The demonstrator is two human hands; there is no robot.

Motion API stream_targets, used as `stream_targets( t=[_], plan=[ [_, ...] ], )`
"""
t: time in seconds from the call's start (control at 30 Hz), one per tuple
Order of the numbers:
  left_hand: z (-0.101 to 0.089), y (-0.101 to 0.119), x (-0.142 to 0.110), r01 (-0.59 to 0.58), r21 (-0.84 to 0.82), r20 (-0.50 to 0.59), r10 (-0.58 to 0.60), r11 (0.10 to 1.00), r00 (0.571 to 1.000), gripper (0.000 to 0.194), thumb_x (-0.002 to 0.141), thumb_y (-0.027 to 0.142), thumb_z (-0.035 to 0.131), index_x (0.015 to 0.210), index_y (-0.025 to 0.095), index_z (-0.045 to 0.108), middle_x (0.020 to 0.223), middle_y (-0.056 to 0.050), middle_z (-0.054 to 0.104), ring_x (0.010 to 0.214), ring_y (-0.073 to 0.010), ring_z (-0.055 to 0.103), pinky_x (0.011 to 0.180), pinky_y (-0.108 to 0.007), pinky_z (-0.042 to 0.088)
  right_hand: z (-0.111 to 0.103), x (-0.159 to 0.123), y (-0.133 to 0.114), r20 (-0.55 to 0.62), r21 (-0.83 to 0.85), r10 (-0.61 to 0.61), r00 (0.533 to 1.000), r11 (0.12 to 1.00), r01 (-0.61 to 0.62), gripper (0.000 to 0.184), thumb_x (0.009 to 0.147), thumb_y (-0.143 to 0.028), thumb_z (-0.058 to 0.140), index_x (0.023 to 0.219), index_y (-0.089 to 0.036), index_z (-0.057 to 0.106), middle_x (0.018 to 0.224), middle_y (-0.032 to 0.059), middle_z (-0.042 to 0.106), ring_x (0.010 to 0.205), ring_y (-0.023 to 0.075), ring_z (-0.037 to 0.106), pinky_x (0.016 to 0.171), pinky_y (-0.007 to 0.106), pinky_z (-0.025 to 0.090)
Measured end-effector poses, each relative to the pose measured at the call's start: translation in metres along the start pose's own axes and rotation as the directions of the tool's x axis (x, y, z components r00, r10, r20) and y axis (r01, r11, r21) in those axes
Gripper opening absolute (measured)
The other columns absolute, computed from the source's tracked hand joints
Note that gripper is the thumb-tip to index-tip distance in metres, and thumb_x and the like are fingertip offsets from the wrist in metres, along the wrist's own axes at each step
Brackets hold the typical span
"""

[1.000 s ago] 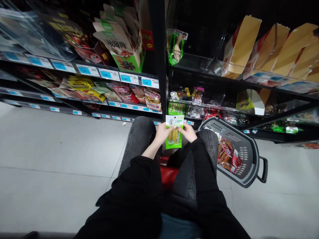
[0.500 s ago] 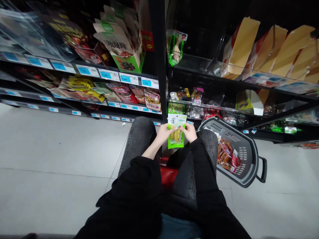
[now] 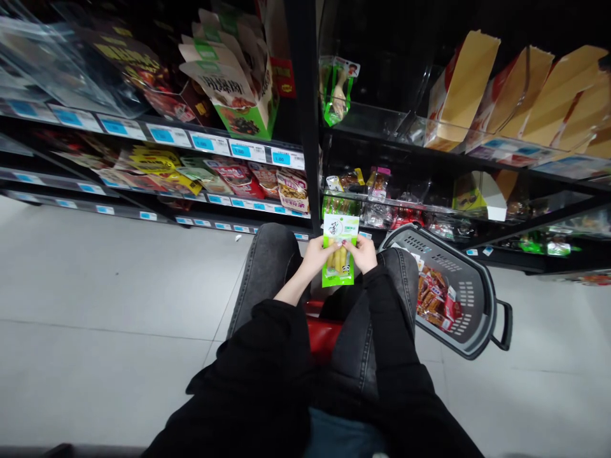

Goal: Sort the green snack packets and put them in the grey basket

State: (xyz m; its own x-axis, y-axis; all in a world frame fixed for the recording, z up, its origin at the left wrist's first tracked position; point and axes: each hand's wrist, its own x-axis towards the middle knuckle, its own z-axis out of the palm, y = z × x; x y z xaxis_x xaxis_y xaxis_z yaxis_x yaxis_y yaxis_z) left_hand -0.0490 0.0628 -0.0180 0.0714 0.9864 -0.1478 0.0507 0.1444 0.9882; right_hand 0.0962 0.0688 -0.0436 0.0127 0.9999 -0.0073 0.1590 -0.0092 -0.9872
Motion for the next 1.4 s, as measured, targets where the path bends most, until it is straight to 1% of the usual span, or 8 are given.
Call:
stream_targets(
  t=[0.3,0.53,0.63,0.77,0.87,1.13,1.27,1.4],
  plan=[
    [0.000,-0.007,-0.004,-0.036,0.156,-0.142,0.058,0.987,0.988,0.026,0.067,0.034,0.063,0.078,0.011,0.066,0.076,-0.008,0.070,0.073,-0.0223,0.063,0.067,-0.031,0.046,0.003,0.003,0.000,0.119,-0.006,0.009,0.993,1.000,-0.008,0.032,0.068,-0.045,0.061,0.085,-0.018,0.064,0.083,0.0025,0.067,0.077,0.0174,0.059,0.079,0.032,0.046],
    [0.002,-0.009,0.001,-0.038,0.042,-0.018,0.039,0.998,0.999,0.033,0.066,0.037,0.064,0.087,0.011,0.065,0.082,-0.006,0.069,0.078,-0.0212,0.062,0.072,-0.031,0.046,0.000,0.000,-0.005,-0.066,-0.179,0.003,0.998,0.984,-0.015,0.031,0.069,-0.045,0.058,0.077,-0.016,0.063,0.071,0.0041,0.065,0.068,0.0185,0.056,0.073,0.033,0.046],
    [0.000,-0.012,0.002,-0.039,0.004,0.056,0.039,0.999,0.998,0.033,0.064,0.039,0.066,0.082,0.011,0.065,0.076,-0.005,0.068,0.073,-0.0199,0.061,0.070,-0.030,0.046,-0.003,0.002,0.000,-0.171,-0.099,0.011,0.985,0.995,-0.028,0.031,0.068,-0.044,0.057,0.077,-0.015,0.062,0.075,0.0050,0.065,0.069,0.0183,0.057,0.072,0.032,0.046],
    [0.000,-0.017,0.001,0.041,-0.027,0.196,-0.035,0.999,0.980,0.034,0.063,0.042,0.067,0.078,0.011,0.065,0.069,-0.003,0.066,0.065,-0.0177,0.059,0.064,-0.029,0.045,-0.011,0.008,0.007,-0.305,0.063,0.039,0.952,0.998,-0.021,0.032,0.068,-0.045,0.057,0.081,-0.015,0.060,0.081,0.0047,0.066,0.074,0.0174,0.058,0.072,0.030,0.047],
    [0.000,-0.017,0.000,0.055,-0.007,0.212,-0.052,0.998,0.976,0.034,0.065,0.045,0.063,0.072,0.012,0.064,0.062,-0.003,0.063,0.059,-0.0161,0.056,0.059,-0.027,0.042,-0.016,0.010,0.007,-0.337,0.133,0.059,0.940,0.991,-0.014,0.032,0.065,-0.043,0.060,0.080,-0.015,0.059,0.080,0.0041,0.066,0.074,0.0168,0.058,0.073,0.031,0.047],
    [-0.004,-0.007,-0.003,-0.110,0.298,0.027,0.106,0.948,0.994,0.032,0.071,0.042,0.056,0.054,0.016,0.055,0.046,0.005,0.043,0.048,-0.0106,0.039,0.048,-0.022,0.027,-0.007,0.004,-0.010,-0.254,0.346,0.092,0.963,0.938,0.002,0.036,0.064,-0.044,0.064,0.088,-0.018,0.057,0.092,0.0039,0.067,0.084,0.0172,0.061,0.079,0.032,0.049],
    [-0.004,-0.004,-0.006,-0.120,0.299,0.018,0.121,0.947,0.993,0.033,0.072,0.043,0.056,0.055,0.016,0.055,0.045,0.005,0.042,0.048,-0.0105,0.038,0.047,-0.022,0.026,-0.001,-0.001,-0.021,-0.180,0.516,0.194,0.964,0.853,-0.075,0.037,0.055,-0.038,0.073,0.082,-0.017,0.059,0.084,0.0045,0.069,0.082,0.0193,0.063,0.076,0.034,0.051],
    [-0.003,-0.001,-0.007,-0.149,0.229,0.098,0.129,0.962,0.987,0.032,0.074,0.044,0.055,0.067,0.015,0.063,0.053,0.002,0.052,0.053,-0.0124,0.045,0.049,-0.022,0.032,0.000,-0.003,-0.025,-0.175,0.573,0.226,0.958,0.815,-0.088,0.034,0.054,-0.036,0.075,0.078,-0.017,0.060,0.081,0.0044,0.069,0.082,0.0204,0.064,0.075,0.035,0.052]
  ],
)
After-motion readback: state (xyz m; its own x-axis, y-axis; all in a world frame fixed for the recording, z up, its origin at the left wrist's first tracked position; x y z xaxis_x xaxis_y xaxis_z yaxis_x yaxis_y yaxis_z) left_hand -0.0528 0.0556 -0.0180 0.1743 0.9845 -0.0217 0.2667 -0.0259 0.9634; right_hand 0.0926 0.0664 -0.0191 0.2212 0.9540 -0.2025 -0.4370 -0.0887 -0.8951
